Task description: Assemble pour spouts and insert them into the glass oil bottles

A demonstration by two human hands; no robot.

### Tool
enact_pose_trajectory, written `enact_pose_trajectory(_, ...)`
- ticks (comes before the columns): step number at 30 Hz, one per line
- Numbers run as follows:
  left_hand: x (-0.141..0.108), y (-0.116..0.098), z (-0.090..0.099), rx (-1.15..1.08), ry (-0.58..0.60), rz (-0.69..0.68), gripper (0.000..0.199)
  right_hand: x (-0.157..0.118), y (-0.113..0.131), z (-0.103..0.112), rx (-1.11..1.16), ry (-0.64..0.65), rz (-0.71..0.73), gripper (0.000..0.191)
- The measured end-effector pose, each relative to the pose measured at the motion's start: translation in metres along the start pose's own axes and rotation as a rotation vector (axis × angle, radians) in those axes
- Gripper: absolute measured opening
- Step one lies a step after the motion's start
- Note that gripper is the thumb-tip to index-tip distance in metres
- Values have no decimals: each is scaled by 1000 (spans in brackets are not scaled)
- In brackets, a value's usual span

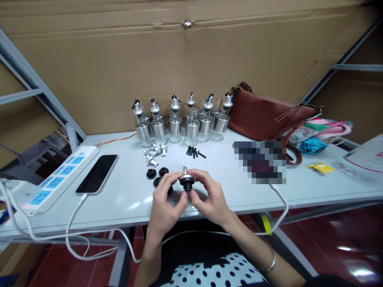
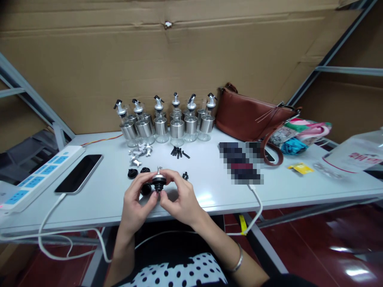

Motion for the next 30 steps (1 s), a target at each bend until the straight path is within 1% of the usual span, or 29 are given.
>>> enact_pose_trajectory(5,-1,-1,1,36,-41,-19,31,0,3,1,-14,8,19,39)
enact_pose_trajectory(14,-1,-2,3,47,-46,-26,31,0,7,3,-19,-14,27,34)
enact_pose_trajectory(19,-1,-1,2,37,-49,-26,27,1,7,4,-26,-25,23,28)
enact_pose_trajectory(25,-3,0,1,58,-40,-15,23,0,6,3,-37,-47,34,24)
enact_pose_trajectory(30,-3,0,2,23,10,-41,28,-2,8,3,-58,-113,107,28)
Point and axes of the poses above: each hand's wrist, its own x-axis towards the middle knuckle, its own z-axis out of the back of the hand, y = z × x, the point moved 1 cm from there along x, towards the middle knuckle, and after that the axes turned 13 degrees about -z, right-handed, at the moved point
